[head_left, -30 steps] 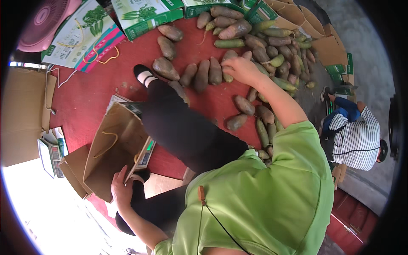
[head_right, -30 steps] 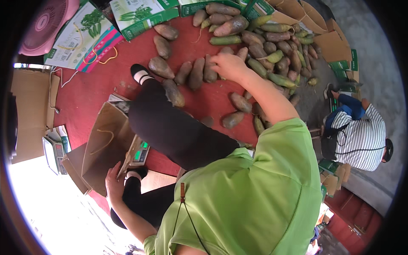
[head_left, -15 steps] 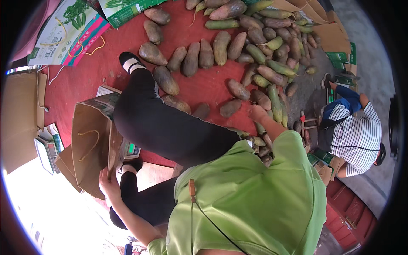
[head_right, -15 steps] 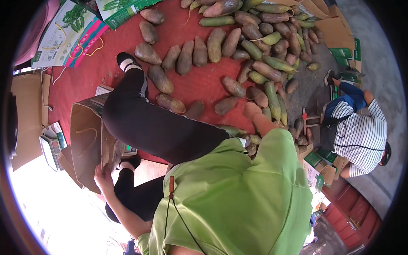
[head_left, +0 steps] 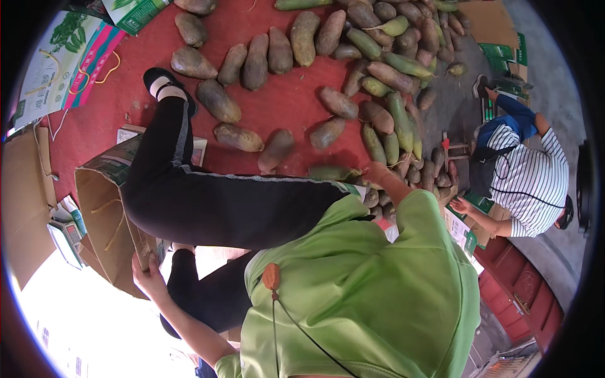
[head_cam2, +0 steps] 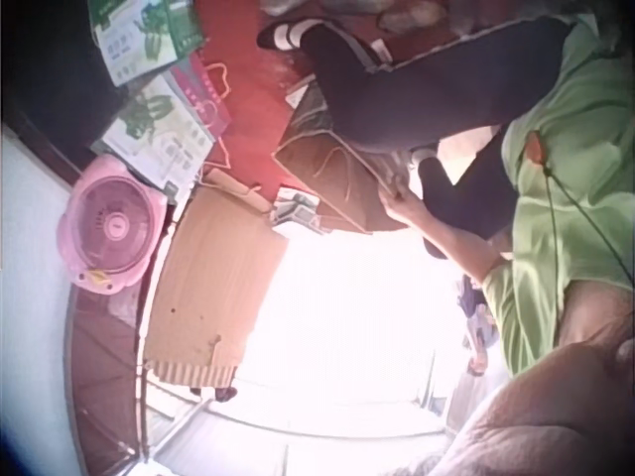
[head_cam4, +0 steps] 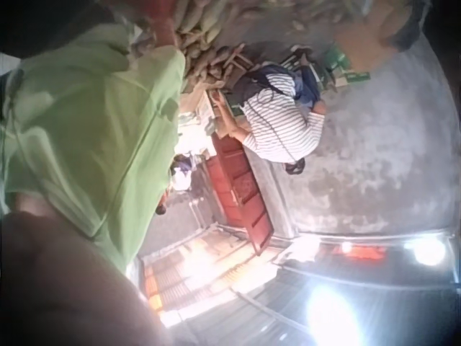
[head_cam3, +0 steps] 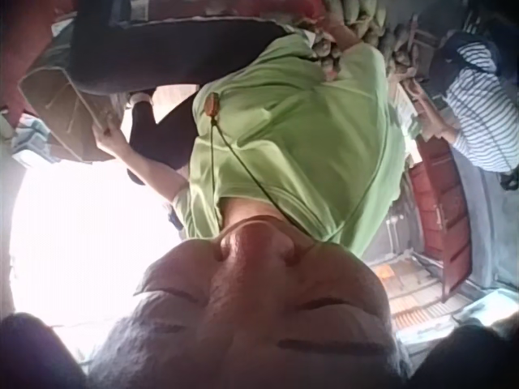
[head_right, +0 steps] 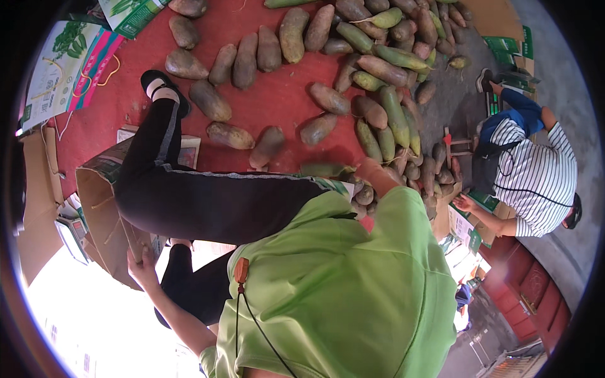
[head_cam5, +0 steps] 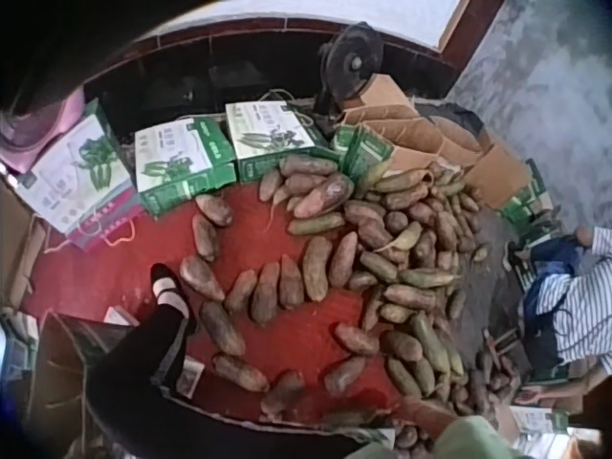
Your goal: Sorting, weighing, and packing produce into boxes and bags using a digital scale.
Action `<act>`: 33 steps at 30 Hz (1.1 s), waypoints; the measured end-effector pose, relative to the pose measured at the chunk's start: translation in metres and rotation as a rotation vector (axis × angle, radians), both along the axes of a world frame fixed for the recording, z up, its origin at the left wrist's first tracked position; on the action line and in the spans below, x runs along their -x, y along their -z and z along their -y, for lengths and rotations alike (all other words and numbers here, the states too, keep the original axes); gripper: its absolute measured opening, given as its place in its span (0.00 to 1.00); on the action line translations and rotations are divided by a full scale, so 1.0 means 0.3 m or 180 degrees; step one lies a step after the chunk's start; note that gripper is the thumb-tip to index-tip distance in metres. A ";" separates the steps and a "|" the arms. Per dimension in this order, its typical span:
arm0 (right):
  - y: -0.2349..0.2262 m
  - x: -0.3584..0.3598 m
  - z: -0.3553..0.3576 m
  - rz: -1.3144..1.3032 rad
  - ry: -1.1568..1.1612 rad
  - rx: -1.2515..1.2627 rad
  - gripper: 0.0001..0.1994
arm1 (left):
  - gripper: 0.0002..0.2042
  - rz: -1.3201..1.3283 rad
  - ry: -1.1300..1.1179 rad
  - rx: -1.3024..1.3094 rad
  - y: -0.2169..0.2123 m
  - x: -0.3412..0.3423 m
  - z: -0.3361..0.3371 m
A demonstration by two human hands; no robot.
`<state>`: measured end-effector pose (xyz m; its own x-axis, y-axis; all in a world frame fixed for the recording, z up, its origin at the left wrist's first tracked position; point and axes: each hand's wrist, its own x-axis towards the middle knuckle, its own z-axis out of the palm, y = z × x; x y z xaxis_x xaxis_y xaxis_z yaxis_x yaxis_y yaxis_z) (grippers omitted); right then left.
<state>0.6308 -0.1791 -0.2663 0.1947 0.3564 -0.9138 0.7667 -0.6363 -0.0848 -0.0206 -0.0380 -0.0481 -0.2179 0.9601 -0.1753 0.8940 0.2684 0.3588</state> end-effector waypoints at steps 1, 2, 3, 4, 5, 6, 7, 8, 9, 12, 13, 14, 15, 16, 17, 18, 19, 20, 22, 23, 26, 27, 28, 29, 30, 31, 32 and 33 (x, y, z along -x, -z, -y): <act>0.018 0.016 0.003 -0.0008 -0.0279 -0.0079 0.20 | 0.17 0.0032 -0.0034 0.0005 0.001 0.000 -0.002; 0.036 0.033 0.002 -0.0018 -0.0561 -0.0165 0.22 | 0.17 0.0021 -0.0040 0.0016 0.001 -0.003 -0.001; 0.031 0.070 -0.036 -0.0050 -0.0585 -0.0163 0.22 | 0.17 0.0014 -0.0059 -0.0003 -0.007 -0.013 0.001; 0.003 0.115 -0.100 -0.0135 -0.0666 -0.0190 0.23 | 0.16 0.0000 -0.0089 -0.0026 -0.017 -0.021 0.005; -0.010 0.149 -0.148 -0.0198 -0.0739 -0.0226 0.25 | 0.16 -0.0015 -0.0116 -0.0036 -0.018 -0.026 0.004; 0.010 0.175 -0.164 -0.0217 -0.0763 -0.0238 0.25 | 0.16 0.0069 -0.0169 0.0015 -0.016 -0.028 0.001; 0.034 0.201 -0.170 -0.0322 -0.1101 -0.0509 0.26 | 0.16 0.0152 -0.0226 0.0063 -0.014 -0.028 -0.001; 0.051 0.230 -0.183 -0.0429 -0.1440 -0.0782 0.27 | 0.16 0.0129 -0.0256 0.0049 -0.009 -0.025 -0.001; 0.049 0.269 -0.216 -0.0461 -0.1474 -0.0798 0.27 | 0.16 0.0182 -0.0272 0.0035 0.001 -0.019 0.005; 0.038 0.360 -0.294 -0.0977 -0.2072 -0.0691 0.30 | 0.15 0.0209 -0.0247 0.0029 -0.009 -0.027 -0.003; 0.069 0.376 -0.295 -0.1053 -0.2467 -0.0575 0.30 | 0.14 0.0216 -0.0169 0.0042 -0.011 -0.031 -0.008; 0.086 0.383 -0.298 -0.1122 -0.2861 -0.0455 0.30 | 0.14 0.0210 -0.0192 0.0033 -0.008 -0.030 -0.010; 0.082 0.394 -0.311 -0.1141 -0.2902 -0.0468 0.30 | 0.14 0.0255 -0.0277 0.0029 -0.006 -0.025 -0.005; 0.070 0.403 -0.322 -0.1180 -0.2761 -0.0593 0.28 | 0.14 0.0304 -0.0360 0.0023 -0.004 -0.022 -0.002; 0.063 0.412 -0.330 -0.1216 -0.2618 -0.0716 0.26 | 0.14 0.0290 -0.0399 0.0006 -0.004 -0.021 0.001; 0.065 0.418 -0.329 -0.1220 -0.2650 -0.0724 0.26 | 0.14 0.0220 -0.0330 -0.0008 -0.009 -0.026 -0.002; 0.075 0.424 -0.324 -0.1192 -0.2810 -0.0732 0.25 | 0.14 0.0152 -0.0261 -0.0024 -0.011 -0.032 -0.005; 0.080 0.428 -0.322 -0.1160 -0.2971 -0.0741 0.24 | 0.14 0.0152 -0.0291 -0.0042 -0.011 -0.036 -0.010; 0.085 0.452 -0.321 -0.1139 -0.3013 -0.0699 0.20 | 0.14 0.0220 -0.0196 -0.0060 -0.017 -0.040 -0.018; 0.088 0.463 -0.320 -0.1100 -0.3024 -0.0646 0.17 | 0.14 0.0203 -0.0229 -0.0076 -0.026 -0.044 -0.023; 0.131 0.466 -0.295 -0.1078 -0.3092 -0.0761 0.15 | 0.14 0.0177 -0.0279 0.0014 -0.036 -0.066 -0.037; 0.124 0.465 -0.292 -0.1082 -0.3117 -0.0778 0.15 | 0.14 0.0148 -0.0274 0.0004 -0.037 -0.067 -0.037; 0.112 0.459 -0.288 -0.1014 -0.2945 -0.0911 0.14 | 0.14 0.0118 -0.0270 -0.0008 -0.038 -0.069 -0.038; 0.103 0.454 -0.290 -0.0947 -0.2772 -0.1044 0.14 | 0.14 0.0109 -0.0292 -0.0028 -0.041 -0.071 -0.040; 0.102 0.449 -0.300 -0.0955 -0.2810 -0.1067 0.14 | 0.14 0.0067 -0.0222 -0.0051 -0.047 -0.073 -0.042; 0.103 0.443 -0.312 -0.0894 -0.2602 -0.0685 0.12 | 0.14 0.0024 -0.0152 -0.0074 -0.053 -0.075 -0.045; 0.104 0.433 -0.322 -0.0829 -0.2391 -0.0307 0.10 | 0.14 0.0011 -0.0188 -0.0100 -0.057 -0.079 -0.052; 0.101 0.413 -0.315 -0.0839 -0.2420 -0.0326 0.10 | 0.13 -0.0044 -0.0071 -0.0125 -0.066 -0.084 -0.060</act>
<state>0.5069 -0.0847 -0.2966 -0.3517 0.3889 -0.8515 0.9330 0.0715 -0.3527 0.0048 -0.0201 -0.0283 -0.2415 0.9610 -0.1346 0.8928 0.2744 0.3572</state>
